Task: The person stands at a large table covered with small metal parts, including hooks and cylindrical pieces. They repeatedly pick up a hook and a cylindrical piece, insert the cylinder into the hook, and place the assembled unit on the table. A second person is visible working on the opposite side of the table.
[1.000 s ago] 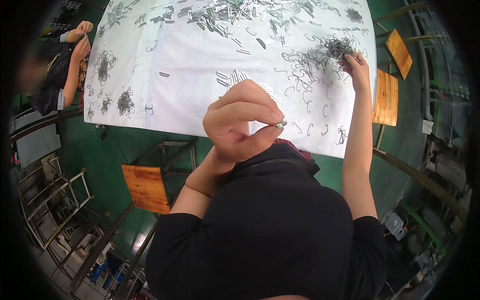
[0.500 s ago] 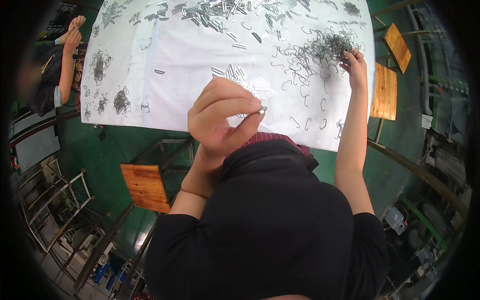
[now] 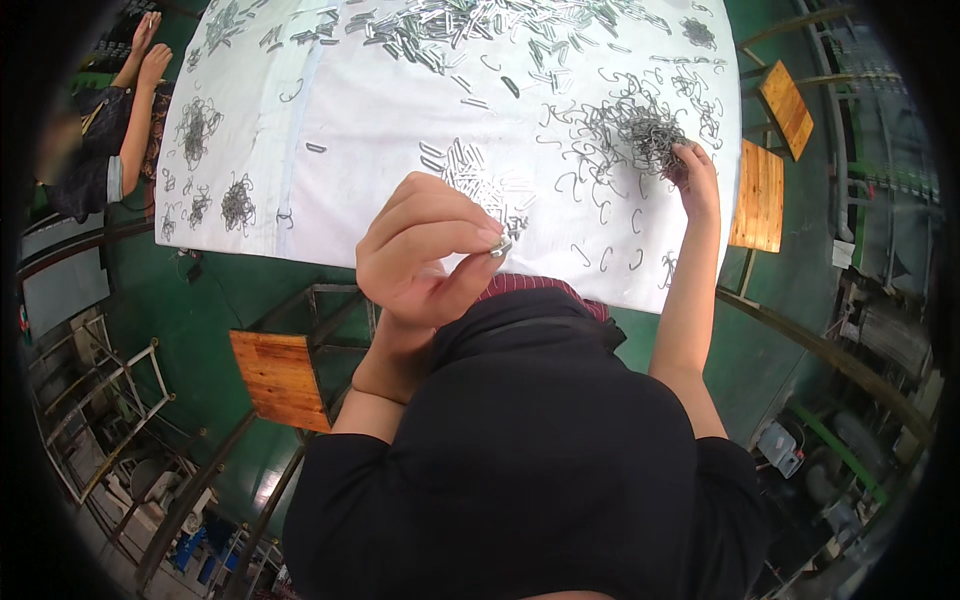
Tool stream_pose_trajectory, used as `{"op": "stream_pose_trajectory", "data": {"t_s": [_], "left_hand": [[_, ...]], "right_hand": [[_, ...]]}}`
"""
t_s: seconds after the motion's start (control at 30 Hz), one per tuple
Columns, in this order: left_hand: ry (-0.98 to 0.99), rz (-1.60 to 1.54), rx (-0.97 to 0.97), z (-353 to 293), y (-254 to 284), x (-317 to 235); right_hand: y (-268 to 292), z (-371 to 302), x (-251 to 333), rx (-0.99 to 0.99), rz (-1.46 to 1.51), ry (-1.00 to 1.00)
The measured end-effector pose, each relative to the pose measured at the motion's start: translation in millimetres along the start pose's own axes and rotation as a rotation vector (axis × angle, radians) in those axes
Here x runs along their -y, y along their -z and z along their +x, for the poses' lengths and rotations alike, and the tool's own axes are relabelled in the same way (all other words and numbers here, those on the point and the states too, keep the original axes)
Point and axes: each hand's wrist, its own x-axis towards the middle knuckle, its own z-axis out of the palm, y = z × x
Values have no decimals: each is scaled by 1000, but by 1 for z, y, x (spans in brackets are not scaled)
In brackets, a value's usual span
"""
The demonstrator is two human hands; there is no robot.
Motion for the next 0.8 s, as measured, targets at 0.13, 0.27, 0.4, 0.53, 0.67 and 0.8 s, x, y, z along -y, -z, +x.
{"op": "stream_pose_trajectory", "data": {"t_s": [0.13,0.27,0.4,0.53,0.67,0.8], "left_hand": [[26,-131,-36,1,1,-1],[20,-200,-45,1,3,0],[61,-244,-19,1,2,-2],[126,-297,-13,0,-3,-5],[125,-316,-17,5,-7,-3],[102,-272,3,9,-8,-4]], "right_hand": [[1,-4,-2,-13,104,56],[-11,0,7,-158,-51,198],[-18,29,2,-163,-357,423],[-35,38,1,-326,-856,734],[-52,26,2,-248,-923,787],[-64,-5,-6,-210,-898,892]]}}
